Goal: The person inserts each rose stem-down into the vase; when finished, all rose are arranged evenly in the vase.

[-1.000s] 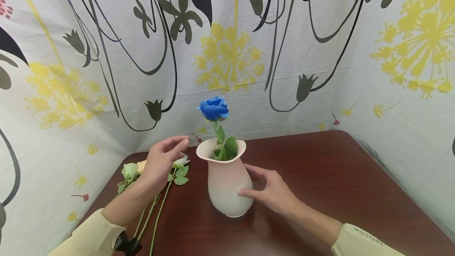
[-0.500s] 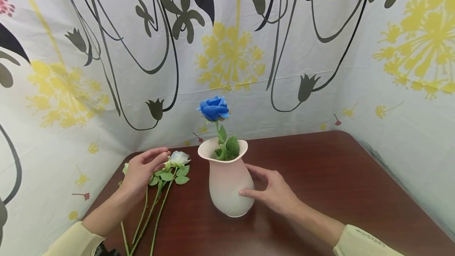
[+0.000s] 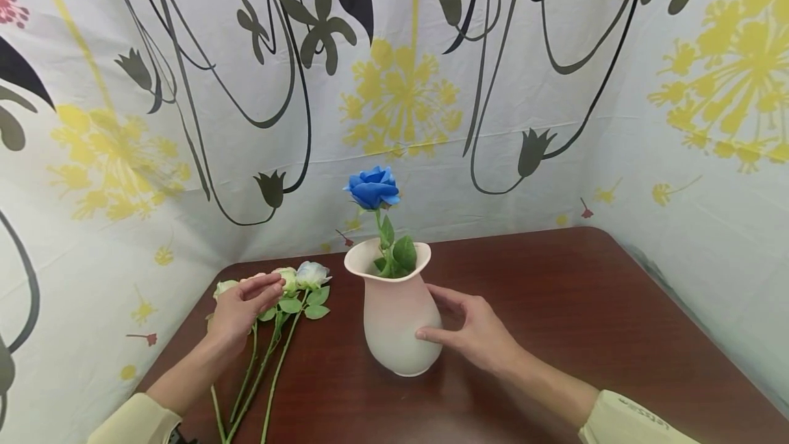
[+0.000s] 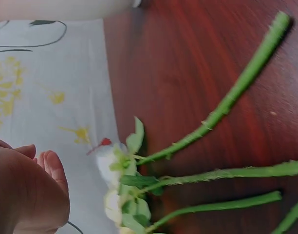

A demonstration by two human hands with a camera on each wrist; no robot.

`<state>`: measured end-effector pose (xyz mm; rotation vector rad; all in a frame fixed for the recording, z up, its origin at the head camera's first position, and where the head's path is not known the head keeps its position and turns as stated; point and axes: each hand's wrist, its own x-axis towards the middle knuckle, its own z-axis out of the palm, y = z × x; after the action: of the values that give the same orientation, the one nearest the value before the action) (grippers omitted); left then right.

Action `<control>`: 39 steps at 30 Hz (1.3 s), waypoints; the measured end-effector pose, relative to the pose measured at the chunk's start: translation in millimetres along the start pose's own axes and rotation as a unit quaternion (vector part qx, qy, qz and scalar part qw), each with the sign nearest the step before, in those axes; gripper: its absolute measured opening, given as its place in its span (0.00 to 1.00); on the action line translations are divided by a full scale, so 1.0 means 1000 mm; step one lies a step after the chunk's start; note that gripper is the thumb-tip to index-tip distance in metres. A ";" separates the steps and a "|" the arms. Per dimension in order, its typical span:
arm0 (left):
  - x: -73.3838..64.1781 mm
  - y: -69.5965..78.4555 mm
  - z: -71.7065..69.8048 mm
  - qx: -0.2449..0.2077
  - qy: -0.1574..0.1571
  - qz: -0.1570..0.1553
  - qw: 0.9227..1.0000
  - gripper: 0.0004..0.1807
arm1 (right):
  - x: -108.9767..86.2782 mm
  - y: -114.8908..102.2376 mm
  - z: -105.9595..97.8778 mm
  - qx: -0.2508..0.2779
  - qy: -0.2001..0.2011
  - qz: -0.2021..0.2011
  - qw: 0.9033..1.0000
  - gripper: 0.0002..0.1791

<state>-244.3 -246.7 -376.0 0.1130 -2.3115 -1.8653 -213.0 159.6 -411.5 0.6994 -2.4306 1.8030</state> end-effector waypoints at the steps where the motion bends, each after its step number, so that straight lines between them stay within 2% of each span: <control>1: 0.001 -0.004 -0.001 0.009 0.001 -0.003 1.000 0.21 | 0.000 0.000 0.000 0.003 -0.001 0.002 1.000 0.43; 4: 0.002 -0.017 -0.002 0.038 0.002 -0.013 0.999 0.21 | 0.000 0.000 0.001 0.008 -0.001 0.004 1.000 0.43; 11: 0.003 -0.044 0.000 0.095 -0.005 -0.008 0.995 0.21 | 0.000 0.000 -0.001 0.004 -0.002 0.008 1.000 0.43; 20: 0.003 -0.066 0.002 0.108 -0.011 -0.017 0.994 0.18 | 0.000 0.000 0.000 -0.001 0.000 0.010 1.000 0.44; 32: 0.002 -0.078 0.012 0.164 0.009 -0.003 0.986 0.16 | 0.000 -0.001 -0.001 0.007 -0.002 0.012 1.000 0.44; 39: 0.005 -0.078 0.010 0.206 0.005 -0.005 0.979 0.15 | 0.001 0.001 -0.001 0.004 -0.003 0.015 1.000 0.44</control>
<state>-254.4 -254.4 -453.5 0.1847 -2.6568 -1.3573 -214.0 160.4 -411.7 0.6733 -2.4525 1.8261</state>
